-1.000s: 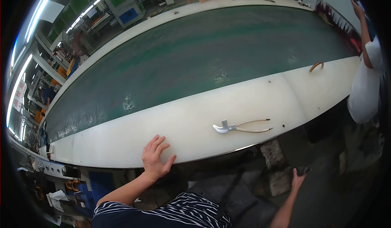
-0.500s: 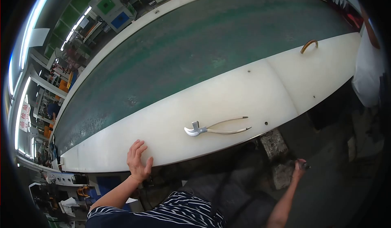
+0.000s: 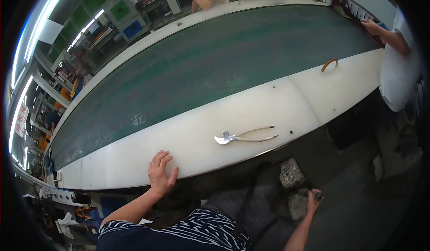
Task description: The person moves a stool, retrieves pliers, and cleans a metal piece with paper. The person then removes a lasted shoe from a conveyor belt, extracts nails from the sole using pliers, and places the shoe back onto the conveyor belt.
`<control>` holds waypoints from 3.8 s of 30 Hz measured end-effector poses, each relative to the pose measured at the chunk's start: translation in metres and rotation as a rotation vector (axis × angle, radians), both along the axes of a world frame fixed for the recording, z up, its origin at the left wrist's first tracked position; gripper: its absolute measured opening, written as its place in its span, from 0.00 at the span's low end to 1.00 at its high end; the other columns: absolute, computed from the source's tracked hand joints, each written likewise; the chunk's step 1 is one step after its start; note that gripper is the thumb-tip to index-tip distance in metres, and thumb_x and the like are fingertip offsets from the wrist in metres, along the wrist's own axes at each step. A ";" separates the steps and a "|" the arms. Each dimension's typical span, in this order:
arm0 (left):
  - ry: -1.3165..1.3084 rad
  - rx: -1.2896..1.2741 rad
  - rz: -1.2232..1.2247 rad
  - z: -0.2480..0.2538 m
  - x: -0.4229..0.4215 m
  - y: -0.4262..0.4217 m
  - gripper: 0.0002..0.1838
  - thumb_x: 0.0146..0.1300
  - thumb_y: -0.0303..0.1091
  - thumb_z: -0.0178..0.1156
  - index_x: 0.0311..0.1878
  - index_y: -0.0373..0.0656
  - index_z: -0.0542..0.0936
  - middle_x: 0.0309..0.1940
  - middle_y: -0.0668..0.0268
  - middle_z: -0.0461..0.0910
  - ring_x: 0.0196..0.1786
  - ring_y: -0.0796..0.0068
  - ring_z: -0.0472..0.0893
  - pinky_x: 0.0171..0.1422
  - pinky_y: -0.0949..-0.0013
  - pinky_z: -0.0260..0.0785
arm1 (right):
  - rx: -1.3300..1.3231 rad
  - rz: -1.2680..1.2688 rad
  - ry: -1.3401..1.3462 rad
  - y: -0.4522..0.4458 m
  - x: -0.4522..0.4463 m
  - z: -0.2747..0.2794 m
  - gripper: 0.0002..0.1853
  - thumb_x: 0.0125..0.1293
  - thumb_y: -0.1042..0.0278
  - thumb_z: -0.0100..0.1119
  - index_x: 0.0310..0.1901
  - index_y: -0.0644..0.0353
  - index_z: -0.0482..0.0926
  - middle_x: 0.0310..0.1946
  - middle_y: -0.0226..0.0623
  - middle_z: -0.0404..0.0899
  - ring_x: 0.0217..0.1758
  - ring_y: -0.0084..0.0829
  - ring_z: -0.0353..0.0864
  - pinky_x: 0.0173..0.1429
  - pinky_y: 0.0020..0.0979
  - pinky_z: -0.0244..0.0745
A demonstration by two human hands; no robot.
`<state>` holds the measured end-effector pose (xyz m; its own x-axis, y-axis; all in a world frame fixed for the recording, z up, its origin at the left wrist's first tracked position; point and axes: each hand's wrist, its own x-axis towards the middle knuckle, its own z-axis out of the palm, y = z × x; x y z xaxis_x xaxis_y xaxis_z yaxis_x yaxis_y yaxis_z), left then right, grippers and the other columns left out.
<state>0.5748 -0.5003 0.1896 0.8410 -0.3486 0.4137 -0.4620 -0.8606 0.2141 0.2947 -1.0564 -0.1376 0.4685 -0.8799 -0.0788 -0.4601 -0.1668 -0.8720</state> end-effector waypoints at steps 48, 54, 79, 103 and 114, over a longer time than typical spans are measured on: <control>0.169 -0.156 0.012 0.007 0.015 0.023 0.20 0.53 0.42 0.75 0.48 0.45 0.85 0.62 0.57 0.81 0.70 0.47 0.75 0.71 0.48 0.65 | -0.732 0.931 -0.249 0.182 0.347 0.322 0.05 0.60 0.69 0.69 0.32 0.59 0.82 0.32 0.38 0.81 0.38 0.42 0.79 0.43 0.40 0.74; 0.165 -0.159 0.027 0.007 0.013 0.024 0.20 0.52 0.42 0.75 0.47 0.46 0.85 0.62 0.58 0.81 0.70 0.48 0.76 0.70 0.49 0.65 | -0.730 0.900 -0.244 0.165 0.369 0.317 0.05 0.62 0.71 0.68 0.32 0.61 0.81 0.31 0.39 0.80 0.37 0.41 0.79 0.41 0.39 0.75; -0.054 -0.169 0.461 -0.008 0.257 0.127 0.16 0.62 0.42 0.70 0.49 0.44 0.85 0.66 0.56 0.77 0.68 0.53 0.76 0.68 0.51 0.70 | -0.631 0.809 -0.319 0.156 0.360 0.308 0.06 0.65 0.70 0.68 0.34 0.62 0.82 0.33 0.38 0.82 0.39 0.40 0.81 0.45 0.38 0.77; 0.299 -0.147 0.399 -0.011 0.236 0.113 0.14 0.65 0.44 0.67 0.44 0.44 0.87 0.52 0.65 0.84 0.61 0.60 0.79 0.64 0.56 0.72 | -0.526 0.752 -0.260 0.165 0.366 0.314 0.06 0.65 0.73 0.68 0.34 0.65 0.82 0.31 0.40 0.81 0.35 0.37 0.81 0.42 0.34 0.78; 0.287 -0.170 0.365 -0.016 0.238 0.117 0.14 0.65 0.44 0.67 0.42 0.43 0.87 0.51 0.63 0.85 0.59 0.59 0.79 0.63 0.56 0.72 | -0.515 0.725 -0.256 0.162 0.365 0.310 0.06 0.65 0.72 0.68 0.35 0.65 0.82 0.32 0.40 0.81 0.35 0.37 0.83 0.43 0.34 0.80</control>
